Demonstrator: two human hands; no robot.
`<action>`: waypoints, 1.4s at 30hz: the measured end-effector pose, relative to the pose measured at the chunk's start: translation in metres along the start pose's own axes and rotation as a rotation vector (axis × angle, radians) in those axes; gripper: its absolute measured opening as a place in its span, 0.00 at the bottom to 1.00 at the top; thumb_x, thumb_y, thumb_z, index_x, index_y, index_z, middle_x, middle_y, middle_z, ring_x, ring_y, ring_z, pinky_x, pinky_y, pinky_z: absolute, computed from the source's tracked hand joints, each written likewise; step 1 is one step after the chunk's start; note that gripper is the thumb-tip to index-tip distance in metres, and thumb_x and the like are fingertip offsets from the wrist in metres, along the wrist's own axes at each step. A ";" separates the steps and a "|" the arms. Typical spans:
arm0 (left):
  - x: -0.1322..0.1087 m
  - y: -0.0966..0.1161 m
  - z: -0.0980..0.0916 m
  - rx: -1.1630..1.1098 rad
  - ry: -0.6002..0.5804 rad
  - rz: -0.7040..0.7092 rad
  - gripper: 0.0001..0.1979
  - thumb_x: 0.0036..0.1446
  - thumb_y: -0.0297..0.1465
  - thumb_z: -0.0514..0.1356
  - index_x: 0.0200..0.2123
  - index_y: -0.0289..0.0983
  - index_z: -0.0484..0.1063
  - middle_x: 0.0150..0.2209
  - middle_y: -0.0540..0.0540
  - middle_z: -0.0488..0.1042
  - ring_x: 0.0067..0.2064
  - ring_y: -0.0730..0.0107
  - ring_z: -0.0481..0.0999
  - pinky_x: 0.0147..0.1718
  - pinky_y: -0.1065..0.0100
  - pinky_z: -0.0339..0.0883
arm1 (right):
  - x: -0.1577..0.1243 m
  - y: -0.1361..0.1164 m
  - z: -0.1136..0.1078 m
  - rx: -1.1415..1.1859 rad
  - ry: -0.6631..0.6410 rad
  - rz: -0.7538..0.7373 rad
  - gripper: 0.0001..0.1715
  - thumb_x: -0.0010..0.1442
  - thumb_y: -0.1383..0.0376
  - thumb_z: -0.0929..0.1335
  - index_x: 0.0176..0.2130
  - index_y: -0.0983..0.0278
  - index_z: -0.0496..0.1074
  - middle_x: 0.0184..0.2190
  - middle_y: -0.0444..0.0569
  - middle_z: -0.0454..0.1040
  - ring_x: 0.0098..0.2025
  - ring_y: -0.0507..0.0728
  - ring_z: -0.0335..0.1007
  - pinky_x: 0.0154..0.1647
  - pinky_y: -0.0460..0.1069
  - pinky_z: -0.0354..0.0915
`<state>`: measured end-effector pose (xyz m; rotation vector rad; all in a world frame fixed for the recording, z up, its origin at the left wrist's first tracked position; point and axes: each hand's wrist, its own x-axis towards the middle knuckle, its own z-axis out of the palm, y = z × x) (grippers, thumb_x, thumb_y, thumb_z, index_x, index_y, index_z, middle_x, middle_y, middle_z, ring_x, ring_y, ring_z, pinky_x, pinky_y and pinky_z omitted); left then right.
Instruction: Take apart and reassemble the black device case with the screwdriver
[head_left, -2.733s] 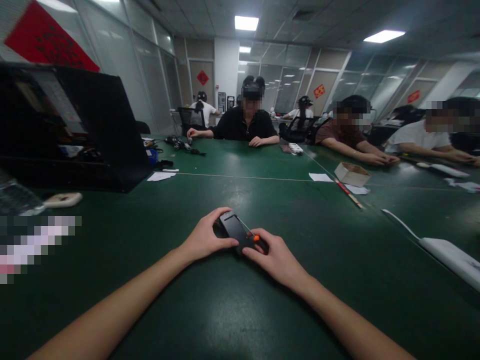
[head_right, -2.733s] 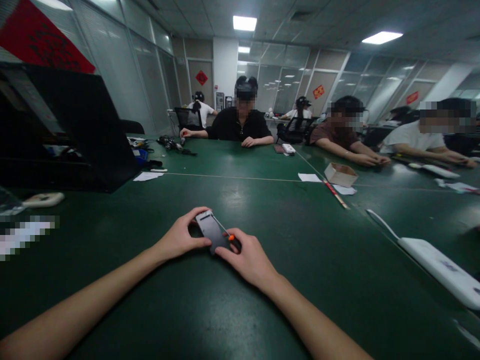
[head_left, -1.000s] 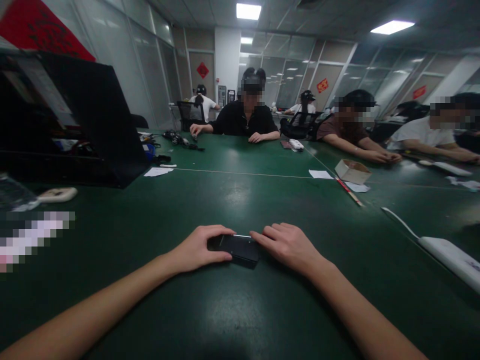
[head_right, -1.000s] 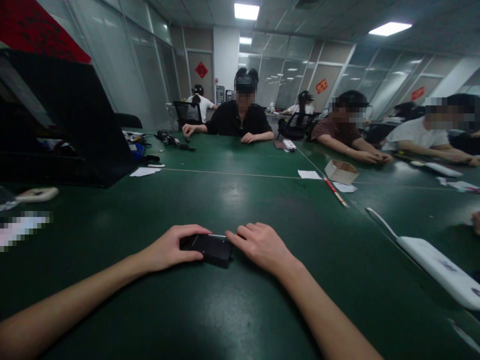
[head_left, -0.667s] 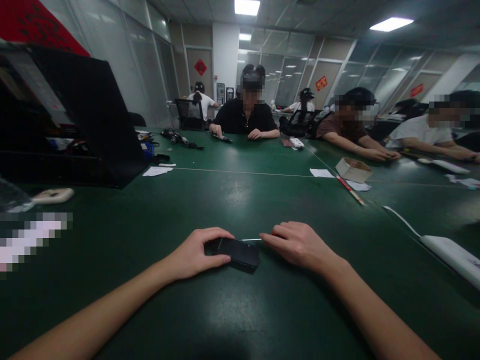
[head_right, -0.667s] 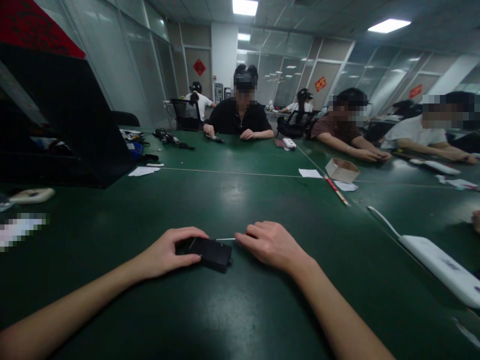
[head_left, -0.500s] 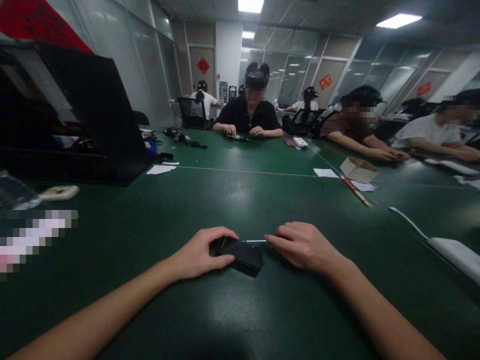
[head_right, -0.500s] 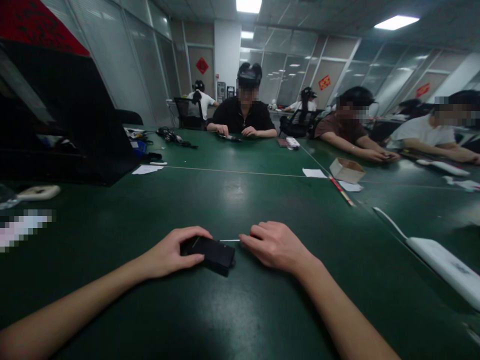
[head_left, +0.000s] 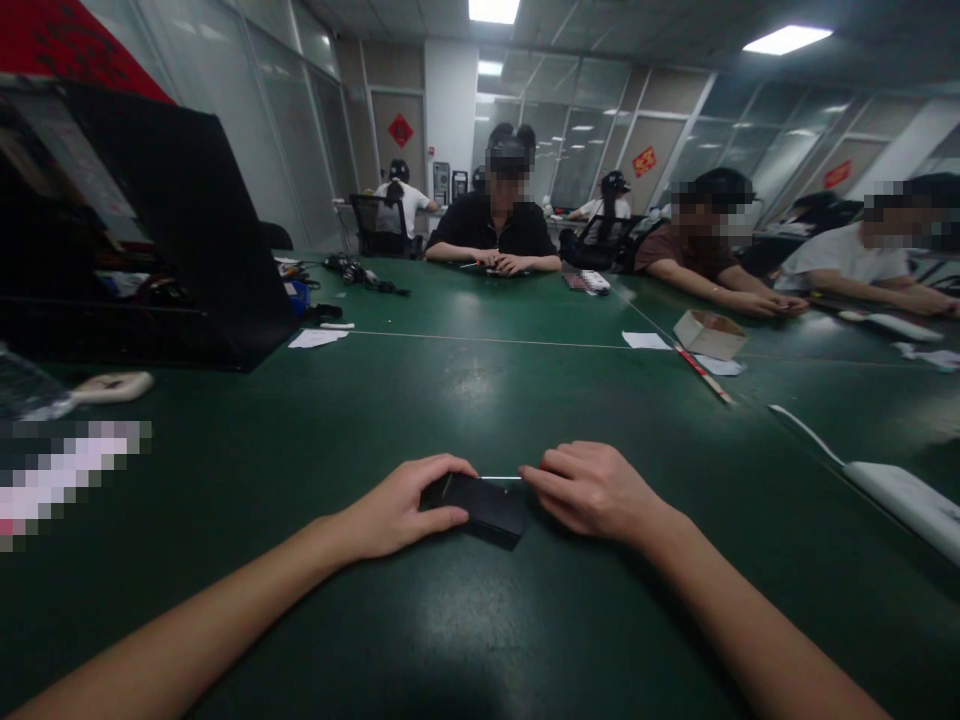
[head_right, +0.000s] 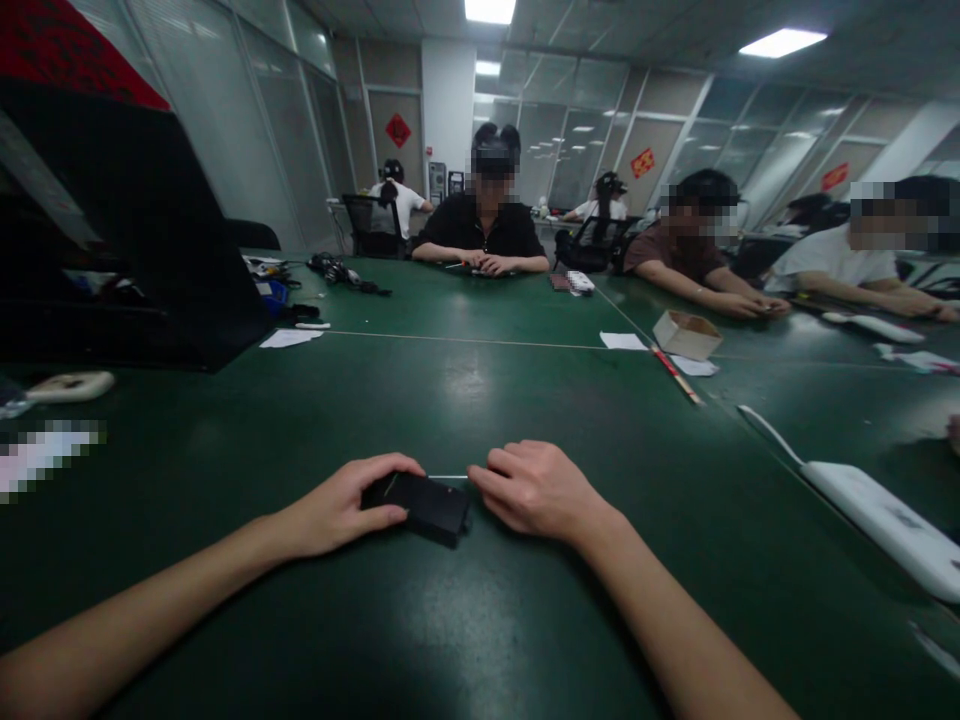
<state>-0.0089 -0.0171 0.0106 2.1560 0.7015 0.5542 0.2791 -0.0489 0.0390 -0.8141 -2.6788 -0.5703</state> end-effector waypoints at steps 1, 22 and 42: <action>0.000 0.000 0.000 0.003 -0.002 0.019 0.19 0.61 0.40 0.61 0.53 0.39 0.69 0.50 0.43 0.74 0.50 0.60 0.72 0.50 0.61 0.64 | 0.000 0.001 -0.003 0.013 -0.027 0.009 0.13 0.67 0.66 0.62 0.41 0.65 0.75 0.27 0.46 0.69 0.26 0.52 0.61 0.28 0.48 0.55; 0.001 0.003 -0.001 -0.019 0.005 0.072 0.18 0.61 0.37 0.61 0.53 0.39 0.70 0.51 0.42 0.74 0.51 0.60 0.73 0.52 0.60 0.63 | 0.003 -0.006 0.003 -0.035 -0.016 0.017 0.13 0.68 0.66 0.61 0.38 0.65 0.74 0.26 0.46 0.70 0.26 0.52 0.61 0.27 0.49 0.54; 0.001 -0.002 -0.003 -0.032 0.054 0.056 0.21 0.57 0.38 0.66 0.53 0.40 0.73 0.50 0.43 0.77 0.51 0.60 0.75 0.51 0.62 0.65 | 0.011 -0.015 0.005 0.048 -0.045 0.007 0.16 0.69 0.71 0.59 0.50 0.71 0.71 0.33 0.53 0.74 0.32 0.56 0.67 0.33 0.50 0.64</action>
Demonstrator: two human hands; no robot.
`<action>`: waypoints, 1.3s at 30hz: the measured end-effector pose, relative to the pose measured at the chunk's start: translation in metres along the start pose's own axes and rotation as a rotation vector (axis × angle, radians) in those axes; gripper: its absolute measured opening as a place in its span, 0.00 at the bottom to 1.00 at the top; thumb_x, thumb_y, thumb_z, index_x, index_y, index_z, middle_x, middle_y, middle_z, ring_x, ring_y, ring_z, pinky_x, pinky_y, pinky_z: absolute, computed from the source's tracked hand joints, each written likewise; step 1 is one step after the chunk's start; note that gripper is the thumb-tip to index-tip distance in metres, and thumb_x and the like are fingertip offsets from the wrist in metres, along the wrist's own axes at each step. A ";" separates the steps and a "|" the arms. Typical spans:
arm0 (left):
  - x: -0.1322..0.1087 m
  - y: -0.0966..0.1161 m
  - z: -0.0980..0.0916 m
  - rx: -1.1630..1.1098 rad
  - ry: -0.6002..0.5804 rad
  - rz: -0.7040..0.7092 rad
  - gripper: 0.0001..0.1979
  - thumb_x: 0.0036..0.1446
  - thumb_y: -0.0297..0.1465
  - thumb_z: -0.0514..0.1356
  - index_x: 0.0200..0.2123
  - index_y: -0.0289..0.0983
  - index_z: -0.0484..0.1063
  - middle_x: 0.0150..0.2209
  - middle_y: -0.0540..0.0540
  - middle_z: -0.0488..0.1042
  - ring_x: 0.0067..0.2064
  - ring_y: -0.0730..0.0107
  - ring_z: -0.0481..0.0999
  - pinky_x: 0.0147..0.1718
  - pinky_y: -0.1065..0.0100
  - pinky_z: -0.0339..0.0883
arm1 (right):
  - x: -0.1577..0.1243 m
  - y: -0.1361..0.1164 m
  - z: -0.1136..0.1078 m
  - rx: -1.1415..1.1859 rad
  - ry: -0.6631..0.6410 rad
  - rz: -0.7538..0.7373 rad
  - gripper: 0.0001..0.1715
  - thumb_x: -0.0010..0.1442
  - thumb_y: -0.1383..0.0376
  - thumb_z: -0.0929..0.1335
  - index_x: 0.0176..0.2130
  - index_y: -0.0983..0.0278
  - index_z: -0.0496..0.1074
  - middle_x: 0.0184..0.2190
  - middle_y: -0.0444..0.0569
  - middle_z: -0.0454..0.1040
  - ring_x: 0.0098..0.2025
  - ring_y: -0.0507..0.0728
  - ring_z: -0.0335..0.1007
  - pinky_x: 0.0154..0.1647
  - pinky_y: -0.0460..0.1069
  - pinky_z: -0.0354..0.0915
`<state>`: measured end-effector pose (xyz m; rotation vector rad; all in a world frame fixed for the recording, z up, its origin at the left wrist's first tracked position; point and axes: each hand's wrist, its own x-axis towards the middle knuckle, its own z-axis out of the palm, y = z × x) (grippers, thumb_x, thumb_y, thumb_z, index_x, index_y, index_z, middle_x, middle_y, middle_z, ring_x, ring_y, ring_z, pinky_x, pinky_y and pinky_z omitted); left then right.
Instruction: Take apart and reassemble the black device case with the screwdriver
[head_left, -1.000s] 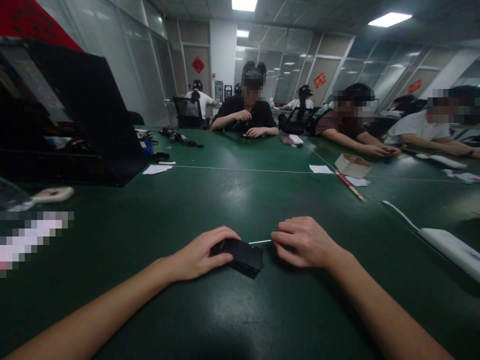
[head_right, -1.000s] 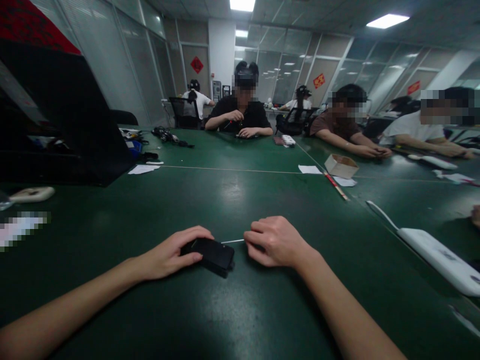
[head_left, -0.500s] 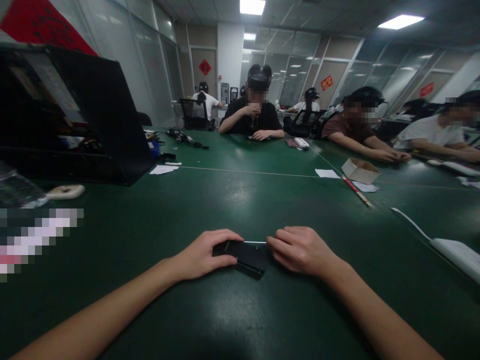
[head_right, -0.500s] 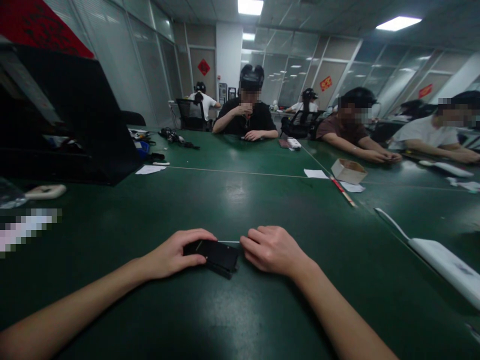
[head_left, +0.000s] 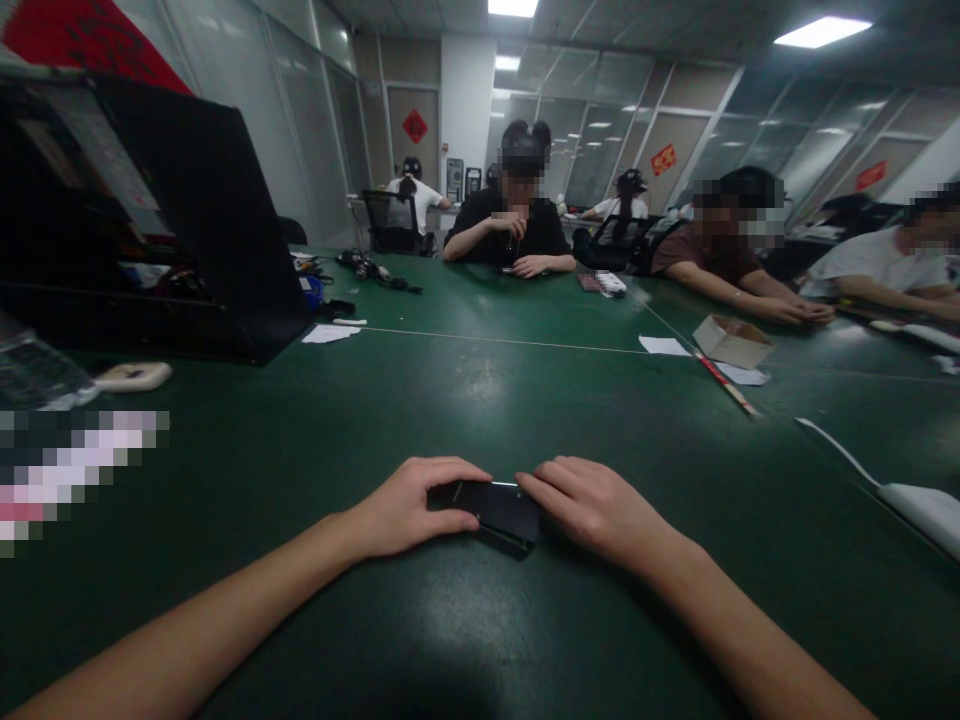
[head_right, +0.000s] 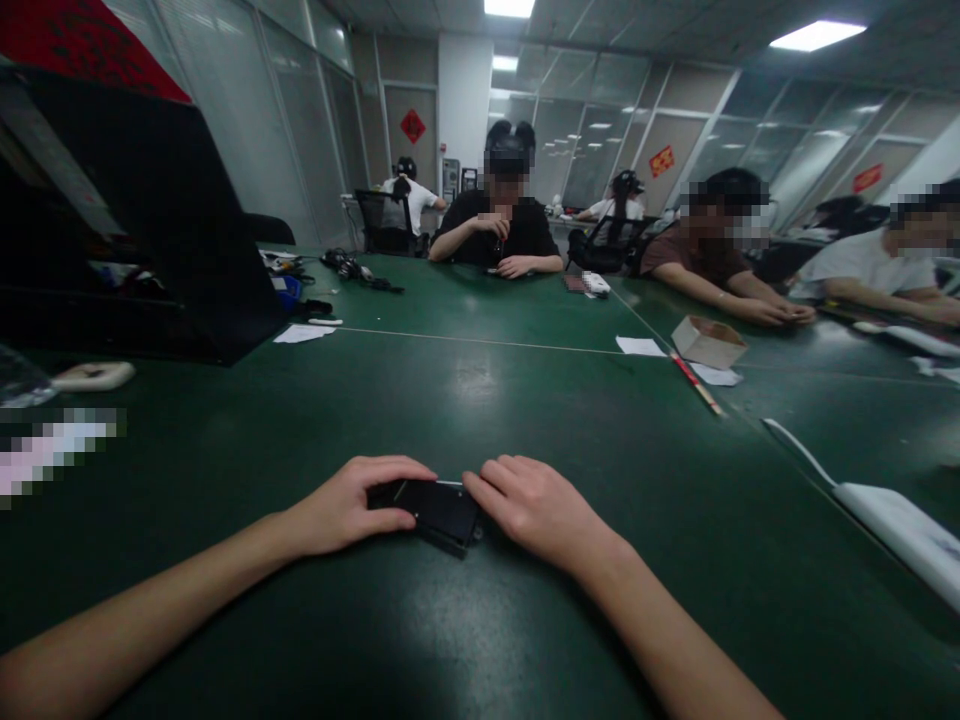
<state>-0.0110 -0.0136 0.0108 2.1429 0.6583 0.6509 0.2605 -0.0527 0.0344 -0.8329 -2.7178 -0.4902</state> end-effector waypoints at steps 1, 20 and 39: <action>0.000 0.000 0.000 0.002 -0.001 0.002 0.21 0.57 0.38 0.66 0.53 0.40 0.73 0.51 0.43 0.77 0.51 0.60 0.75 0.52 0.62 0.65 | 0.000 0.000 0.002 0.049 -0.021 0.027 0.16 0.69 0.71 0.59 0.51 0.71 0.71 0.34 0.53 0.74 0.33 0.56 0.68 0.33 0.50 0.65; 0.004 -0.017 0.003 -0.637 0.357 -0.175 0.23 0.62 0.44 0.60 0.52 0.35 0.71 0.45 0.41 0.76 0.45 0.64 0.74 0.46 0.63 0.67 | -0.011 0.016 0.010 0.200 -0.194 0.403 0.14 0.69 0.60 0.62 0.46 0.64 0.74 0.38 0.52 0.73 0.39 0.57 0.71 0.38 0.51 0.68; 0.002 -0.006 0.018 -0.871 0.345 -0.195 0.22 0.65 0.43 0.56 0.56 0.38 0.68 0.45 0.41 0.73 0.42 0.60 0.77 0.36 0.65 0.69 | 0.025 -0.043 -0.007 0.814 -0.183 0.756 0.22 0.67 0.51 0.64 0.45 0.63 0.79 0.40 0.52 0.77 0.38 0.58 0.74 0.43 0.54 0.67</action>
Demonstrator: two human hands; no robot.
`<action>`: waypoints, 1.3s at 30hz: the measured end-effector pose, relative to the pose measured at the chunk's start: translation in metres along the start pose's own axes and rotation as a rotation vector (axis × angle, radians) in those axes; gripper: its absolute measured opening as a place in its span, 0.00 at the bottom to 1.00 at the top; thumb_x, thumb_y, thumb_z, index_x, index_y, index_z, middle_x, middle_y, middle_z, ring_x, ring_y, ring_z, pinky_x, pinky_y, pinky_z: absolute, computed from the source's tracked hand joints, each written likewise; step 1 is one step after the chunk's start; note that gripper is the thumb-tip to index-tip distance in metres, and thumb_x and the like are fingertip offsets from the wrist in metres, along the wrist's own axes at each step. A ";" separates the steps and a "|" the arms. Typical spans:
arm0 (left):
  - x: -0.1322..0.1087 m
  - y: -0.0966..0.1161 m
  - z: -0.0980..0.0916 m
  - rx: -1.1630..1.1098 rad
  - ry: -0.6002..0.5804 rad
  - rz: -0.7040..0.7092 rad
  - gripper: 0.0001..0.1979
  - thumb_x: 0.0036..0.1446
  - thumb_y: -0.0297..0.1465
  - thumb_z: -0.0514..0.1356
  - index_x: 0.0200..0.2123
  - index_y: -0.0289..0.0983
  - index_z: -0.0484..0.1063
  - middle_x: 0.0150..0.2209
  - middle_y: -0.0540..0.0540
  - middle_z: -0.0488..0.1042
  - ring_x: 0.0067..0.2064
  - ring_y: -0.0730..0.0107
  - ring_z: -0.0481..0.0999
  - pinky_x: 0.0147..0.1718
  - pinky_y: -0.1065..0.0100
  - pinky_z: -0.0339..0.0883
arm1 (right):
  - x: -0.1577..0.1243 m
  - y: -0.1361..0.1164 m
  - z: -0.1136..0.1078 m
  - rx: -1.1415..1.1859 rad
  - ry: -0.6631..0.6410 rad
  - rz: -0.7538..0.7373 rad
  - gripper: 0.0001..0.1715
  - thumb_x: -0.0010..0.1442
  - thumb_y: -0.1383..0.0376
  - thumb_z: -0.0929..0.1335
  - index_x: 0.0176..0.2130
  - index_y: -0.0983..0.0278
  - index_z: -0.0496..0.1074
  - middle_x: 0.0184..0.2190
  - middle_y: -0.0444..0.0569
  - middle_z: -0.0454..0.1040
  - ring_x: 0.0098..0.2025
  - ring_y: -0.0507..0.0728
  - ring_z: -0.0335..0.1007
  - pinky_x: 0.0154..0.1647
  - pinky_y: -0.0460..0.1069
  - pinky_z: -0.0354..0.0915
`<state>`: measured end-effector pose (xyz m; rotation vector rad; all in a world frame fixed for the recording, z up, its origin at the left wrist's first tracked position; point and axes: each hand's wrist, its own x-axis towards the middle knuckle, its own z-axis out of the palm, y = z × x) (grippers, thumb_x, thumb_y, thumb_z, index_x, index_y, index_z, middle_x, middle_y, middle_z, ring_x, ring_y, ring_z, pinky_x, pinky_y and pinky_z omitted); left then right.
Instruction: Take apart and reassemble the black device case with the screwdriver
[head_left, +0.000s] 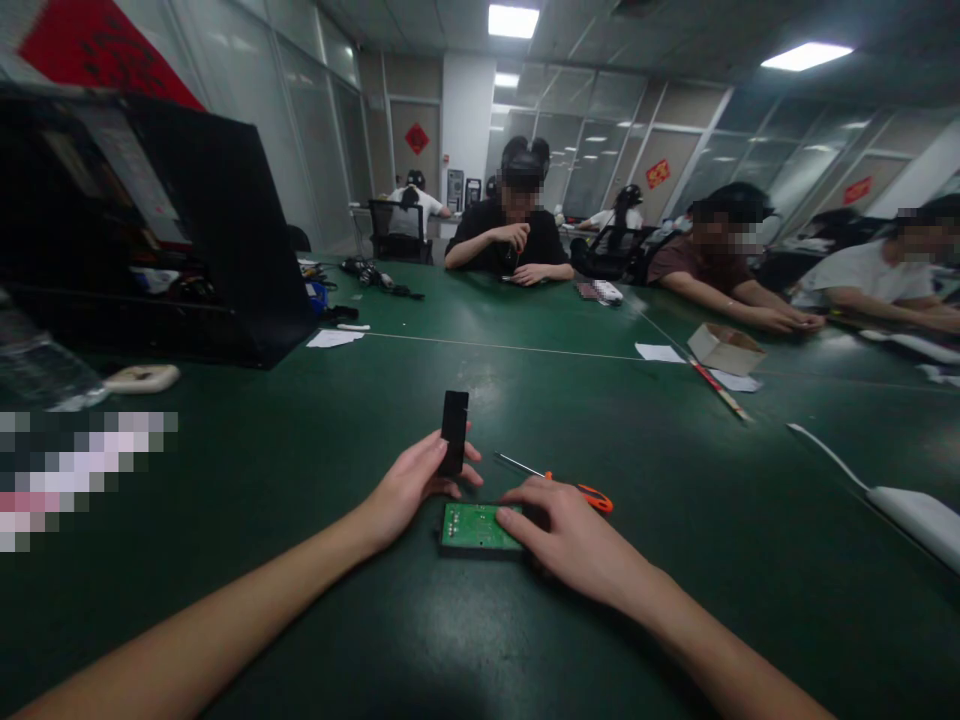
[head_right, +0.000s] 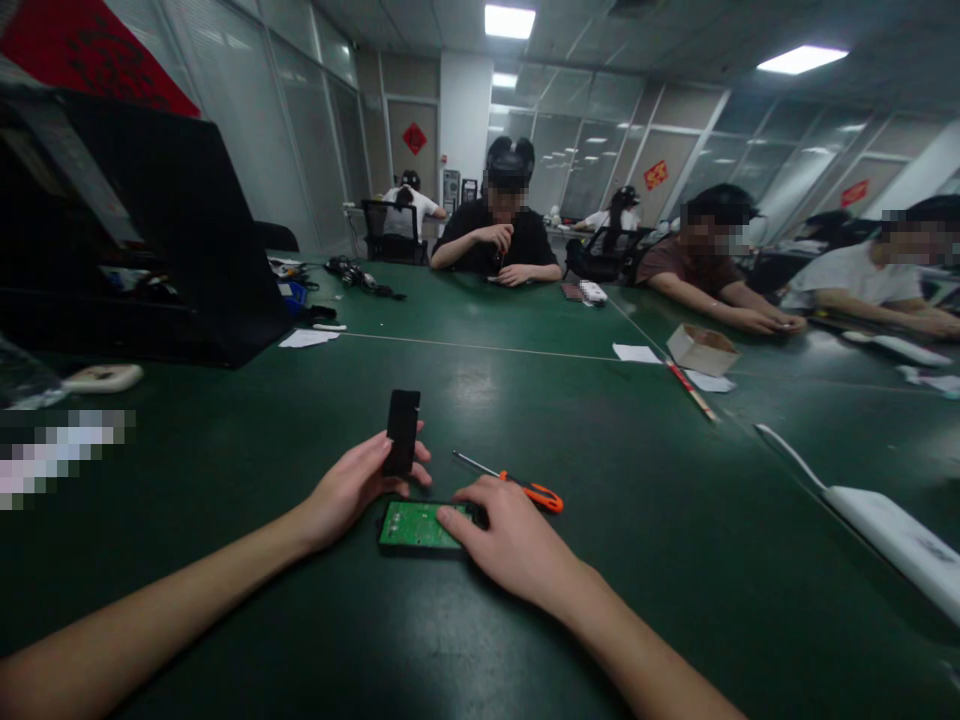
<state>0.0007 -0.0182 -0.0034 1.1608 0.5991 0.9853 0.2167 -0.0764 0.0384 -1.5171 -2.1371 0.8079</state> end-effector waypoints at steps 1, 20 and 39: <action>-0.002 -0.002 0.004 0.037 0.039 0.040 0.22 0.65 0.44 0.55 0.56 0.37 0.69 0.44 0.41 0.74 0.41 0.62 0.76 0.35 0.67 0.68 | 0.000 0.000 0.002 0.049 -0.016 0.022 0.23 0.66 0.51 0.64 0.47 0.63 0.79 0.41 0.52 0.77 0.34 0.57 0.74 0.39 0.53 0.67; -0.031 0.002 0.029 0.039 0.267 0.498 0.19 0.67 0.40 0.51 0.56 0.37 0.69 0.42 0.42 0.70 0.39 0.67 0.72 0.35 0.68 0.67 | -0.002 -0.005 0.024 0.859 -0.226 0.153 0.24 0.49 0.66 0.75 0.46 0.62 0.71 0.37 0.43 0.74 0.35 0.52 0.68 0.35 0.47 0.61; -0.002 0.015 0.004 -0.528 0.137 -0.035 0.16 0.62 0.33 0.60 0.51 0.35 0.74 0.47 0.40 0.78 0.54 0.54 0.76 0.57 0.55 0.65 | 0.013 0.013 0.028 1.423 0.172 0.252 0.21 0.51 0.62 0.76 0.43 0.62 0.69 0.36 0.43 0.75 0.37 0.54 0.77 0.39 0.49 0.74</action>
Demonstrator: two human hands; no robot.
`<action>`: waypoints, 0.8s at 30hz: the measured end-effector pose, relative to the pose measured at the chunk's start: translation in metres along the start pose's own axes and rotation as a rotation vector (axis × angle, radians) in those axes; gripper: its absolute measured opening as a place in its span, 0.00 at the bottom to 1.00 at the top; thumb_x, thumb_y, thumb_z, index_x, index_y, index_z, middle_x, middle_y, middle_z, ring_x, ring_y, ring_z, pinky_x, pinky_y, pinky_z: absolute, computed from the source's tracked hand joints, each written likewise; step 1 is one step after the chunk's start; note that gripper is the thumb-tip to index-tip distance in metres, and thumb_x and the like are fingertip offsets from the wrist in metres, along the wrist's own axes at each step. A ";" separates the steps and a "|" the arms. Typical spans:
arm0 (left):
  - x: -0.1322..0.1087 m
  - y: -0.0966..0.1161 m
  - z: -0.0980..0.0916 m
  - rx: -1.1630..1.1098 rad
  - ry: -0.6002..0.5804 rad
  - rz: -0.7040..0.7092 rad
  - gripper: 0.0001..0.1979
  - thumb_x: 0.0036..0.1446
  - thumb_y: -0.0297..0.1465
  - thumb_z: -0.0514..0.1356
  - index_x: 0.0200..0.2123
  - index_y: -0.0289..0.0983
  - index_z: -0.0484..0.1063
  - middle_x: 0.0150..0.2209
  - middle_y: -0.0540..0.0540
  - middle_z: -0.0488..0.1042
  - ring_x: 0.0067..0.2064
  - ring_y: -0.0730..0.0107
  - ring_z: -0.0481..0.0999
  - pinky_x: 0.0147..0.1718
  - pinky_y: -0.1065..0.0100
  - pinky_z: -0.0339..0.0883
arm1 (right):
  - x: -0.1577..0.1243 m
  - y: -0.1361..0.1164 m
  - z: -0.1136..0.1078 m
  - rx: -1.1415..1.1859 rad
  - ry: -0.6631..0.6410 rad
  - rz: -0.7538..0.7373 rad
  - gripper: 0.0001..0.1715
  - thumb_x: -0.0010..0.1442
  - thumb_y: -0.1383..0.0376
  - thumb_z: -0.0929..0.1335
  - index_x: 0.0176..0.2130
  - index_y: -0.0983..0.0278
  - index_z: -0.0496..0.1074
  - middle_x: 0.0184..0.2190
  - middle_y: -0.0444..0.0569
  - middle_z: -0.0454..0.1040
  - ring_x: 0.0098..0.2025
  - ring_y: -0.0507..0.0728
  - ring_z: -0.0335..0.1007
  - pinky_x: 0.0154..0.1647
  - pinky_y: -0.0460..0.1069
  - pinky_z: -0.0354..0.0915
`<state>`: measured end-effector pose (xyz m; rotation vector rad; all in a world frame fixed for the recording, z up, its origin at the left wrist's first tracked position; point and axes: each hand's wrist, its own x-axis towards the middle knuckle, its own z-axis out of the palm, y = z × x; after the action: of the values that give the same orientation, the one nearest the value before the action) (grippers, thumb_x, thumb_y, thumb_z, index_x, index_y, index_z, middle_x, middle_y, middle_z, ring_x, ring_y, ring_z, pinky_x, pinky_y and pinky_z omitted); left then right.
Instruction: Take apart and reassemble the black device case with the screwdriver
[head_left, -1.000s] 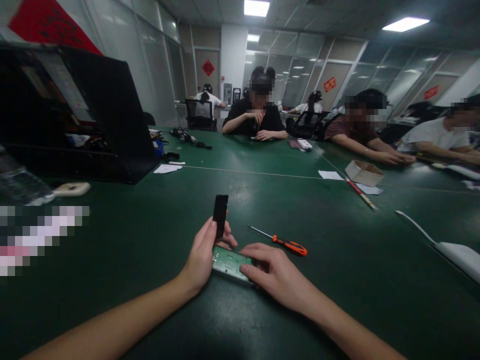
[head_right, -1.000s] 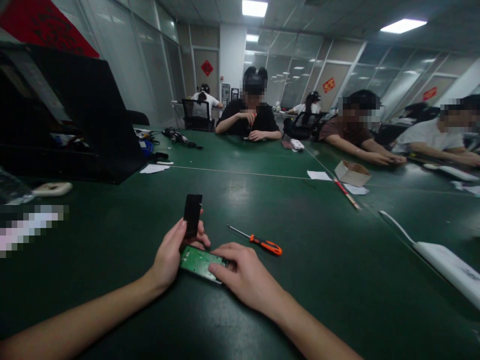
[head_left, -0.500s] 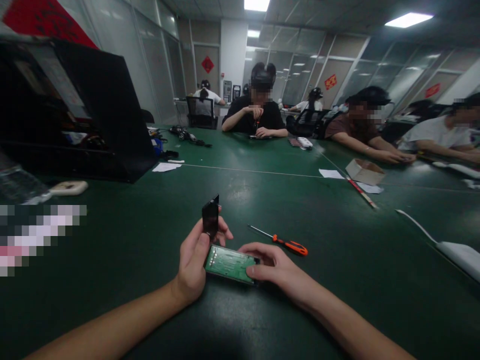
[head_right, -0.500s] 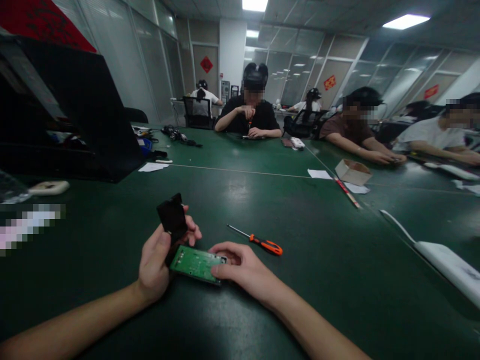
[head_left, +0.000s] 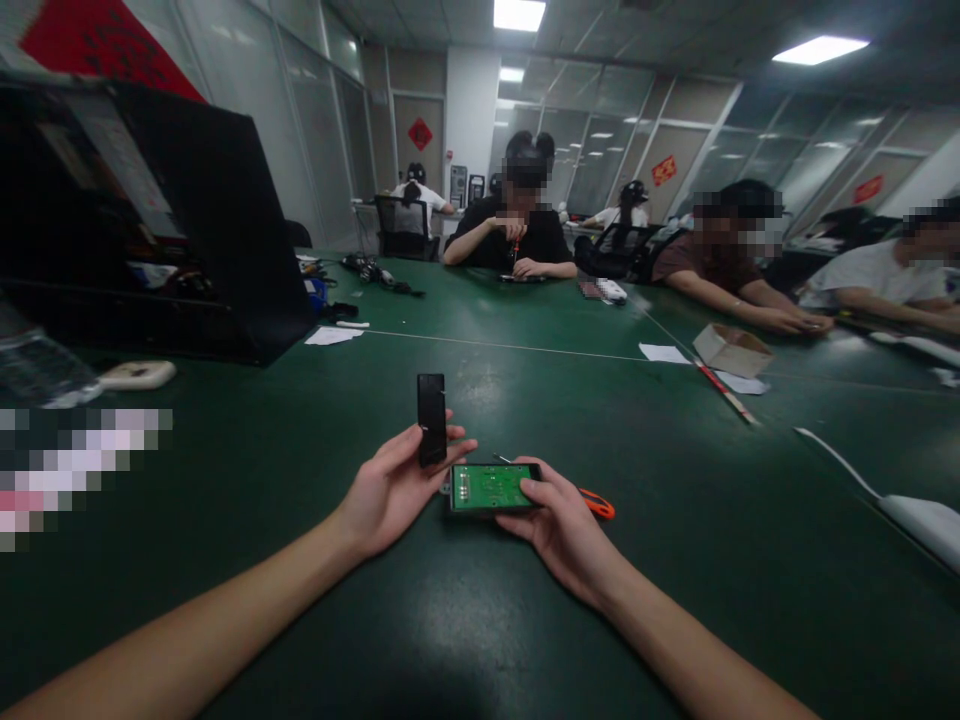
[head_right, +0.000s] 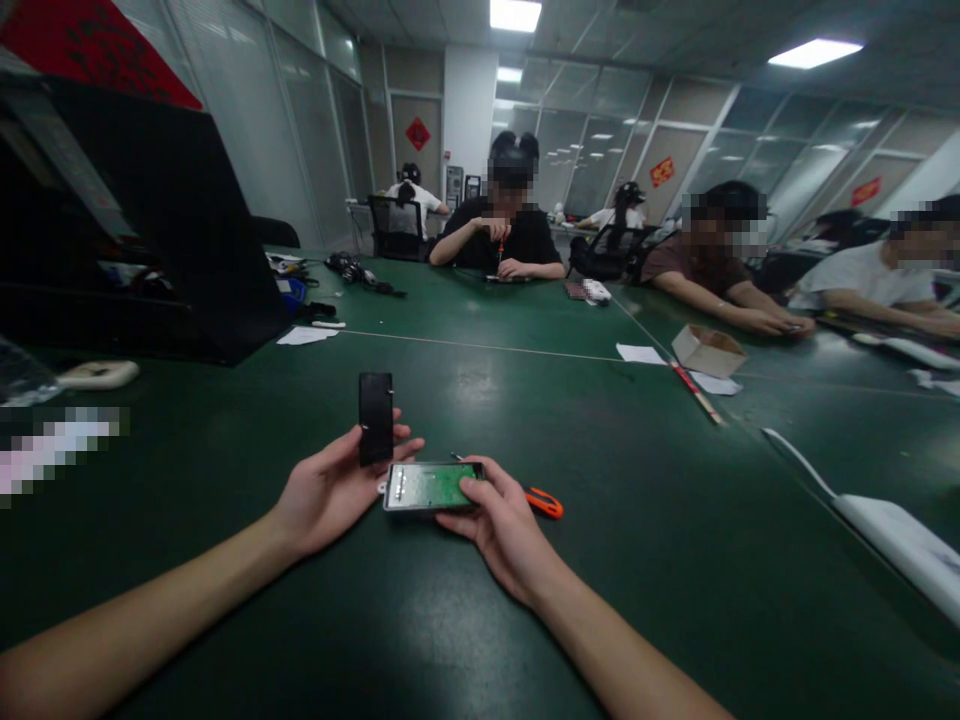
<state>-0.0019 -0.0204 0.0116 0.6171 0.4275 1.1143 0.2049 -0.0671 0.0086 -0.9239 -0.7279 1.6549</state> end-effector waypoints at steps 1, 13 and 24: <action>0.000 0.001 -0.001 0.050 -0.036 0.026 0.16 0.61 0.34 0.61 0.51 0.35 0.75 0.47 0.40 0.78 0.54 0.54 0.76 0.57 0.54 0.65 | -0.001 0.000 0.001 -0.002 0.015 -0.017 0.21 0.51 0.62 0.76 0.43 0.61 0.69 0.37 0.43 0.74 0.38 0.53 0.76 0.40 0.49 0.74; -0.012 0.006 -0.006 1.187 -0.256 0.389 0.22 0.54 0.31 0.67 0.54 0.43 0.75 0.53 0.41 0.78 0.54 0.54 0.76 0.56 0.54 0.66 | -0.001 0.003 0.003 -0.161 0.029 -0.072 0.21 0.51 0.57 0.76 0.44 0.60 0.74 0.44 0.47 0.74 0.45 0.58 0.74 0.45 0.54 0.73; -0.013 0.009 -0.008 1.373 -0.343 0.506 0.26 0.53 0.32 0.68 0.56 0.44 0.73 0.51 0.41 0.79 0.51 0.55 0.79 0.53 0.56 0.70 | -0.002 0.002 0.002 -0.201 0.030 -0.061 0.21 0.49 0.57 0.77 0.42 0.59 0.75 0.45 0.47 0.75 0.44 0.57 0.74 0.43 0.53 0.73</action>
<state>-0.0180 -0.0274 0.0119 2.1789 0.7379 1.0296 0.2024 -0.0691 0.0088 -1.0552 -0.9050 1.5309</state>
